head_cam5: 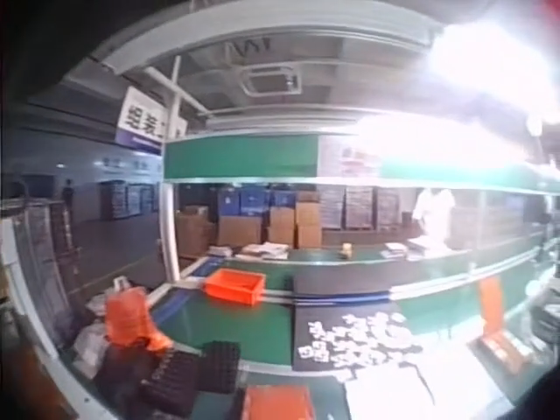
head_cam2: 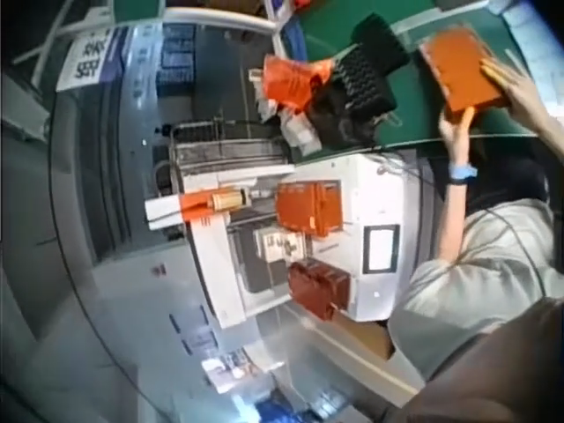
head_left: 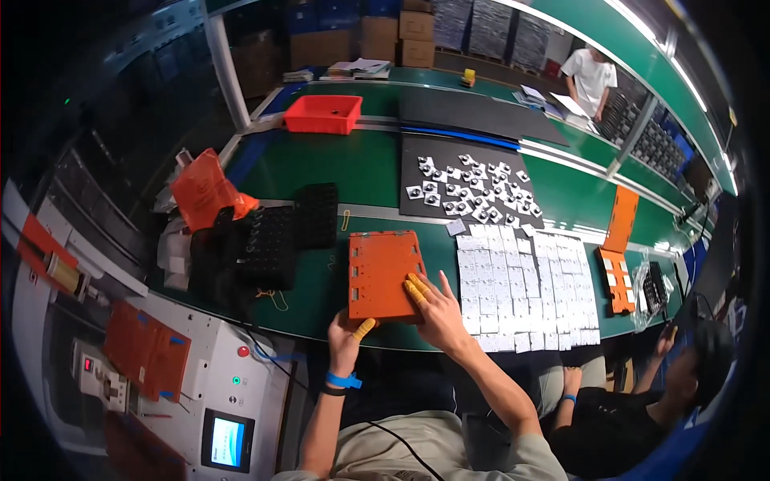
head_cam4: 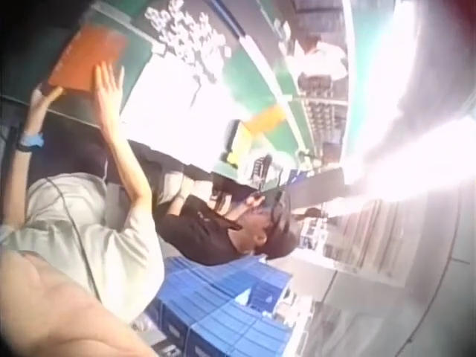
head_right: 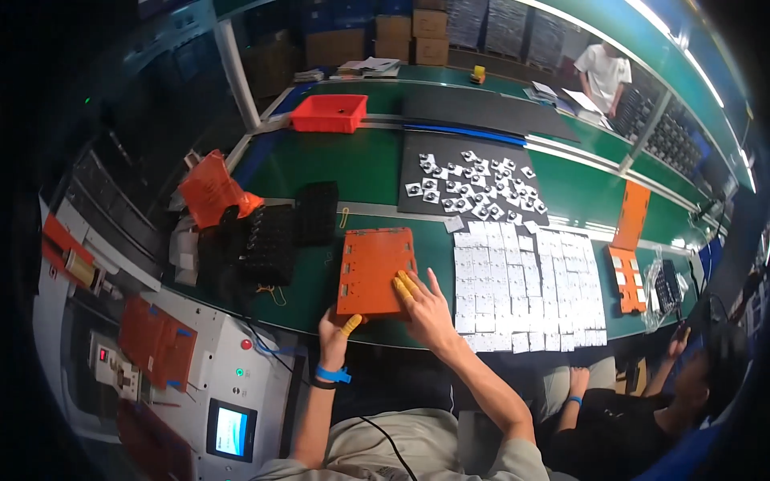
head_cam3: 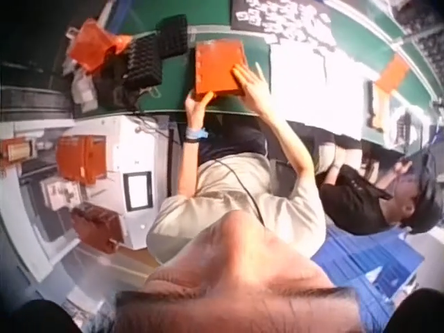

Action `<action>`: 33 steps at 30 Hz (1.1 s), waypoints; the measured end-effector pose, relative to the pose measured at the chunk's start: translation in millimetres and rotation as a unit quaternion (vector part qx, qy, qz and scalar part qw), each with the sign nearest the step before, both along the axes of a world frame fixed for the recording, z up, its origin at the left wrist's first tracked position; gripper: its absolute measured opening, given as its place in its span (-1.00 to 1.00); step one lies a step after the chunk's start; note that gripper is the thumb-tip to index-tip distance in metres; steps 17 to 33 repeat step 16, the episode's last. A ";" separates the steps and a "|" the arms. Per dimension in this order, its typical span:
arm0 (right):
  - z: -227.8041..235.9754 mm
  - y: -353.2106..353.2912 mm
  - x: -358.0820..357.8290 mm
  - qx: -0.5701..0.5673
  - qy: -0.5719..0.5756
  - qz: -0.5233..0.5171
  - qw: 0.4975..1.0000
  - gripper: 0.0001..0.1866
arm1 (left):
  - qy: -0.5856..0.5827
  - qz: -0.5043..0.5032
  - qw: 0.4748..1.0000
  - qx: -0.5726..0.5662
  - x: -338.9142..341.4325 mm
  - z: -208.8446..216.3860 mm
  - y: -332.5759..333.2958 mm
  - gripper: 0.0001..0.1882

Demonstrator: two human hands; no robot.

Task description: Assembling small electronic components into plastic trays and placing them into an automated processing machine.

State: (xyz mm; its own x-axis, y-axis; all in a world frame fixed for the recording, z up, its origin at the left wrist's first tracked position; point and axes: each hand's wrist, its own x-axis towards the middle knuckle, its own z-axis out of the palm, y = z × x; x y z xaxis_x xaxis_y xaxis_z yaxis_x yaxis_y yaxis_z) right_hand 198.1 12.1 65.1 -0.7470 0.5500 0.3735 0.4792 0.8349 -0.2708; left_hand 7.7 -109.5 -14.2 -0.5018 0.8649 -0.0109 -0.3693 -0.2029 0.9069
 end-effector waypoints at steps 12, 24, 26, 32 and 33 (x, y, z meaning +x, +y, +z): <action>-36.9 -21.1 -1.1 -0.032 -0.044 0.011 0.998 -0.11 | 0.644 0.024 0.758 -0.103 -58.4 4.8 -12.5 -0.34; -47.4 -26.2 -9.3 -0.033 -0.015 -0.009 0.999 -0.11 | 0.581 0.018 0.805 -0.118 -54.7 -3.4 -14.7 -0.37; -47.4 -26.2 -9.3 -0.033 -0.015 -0.009 0.999 -0.11 | 0.581 0.018 0.805 -0.118 -54.7 -3.4 -14.7 -0.37; -47.4 -26.2 -9.3 -0.033 -0.015 -0.009 0.999 -0.11 | 0.581 0.018 0.805 -0.118 -54.7 -3.4 -14.7 -0.37; -47.4 -26.2 -9.3 -0.033 -0.015 -0.009 0.999 -0.11 | 0.581 0.018 0.805 -0.118 -54.7 -3.4 -14.7 -0.37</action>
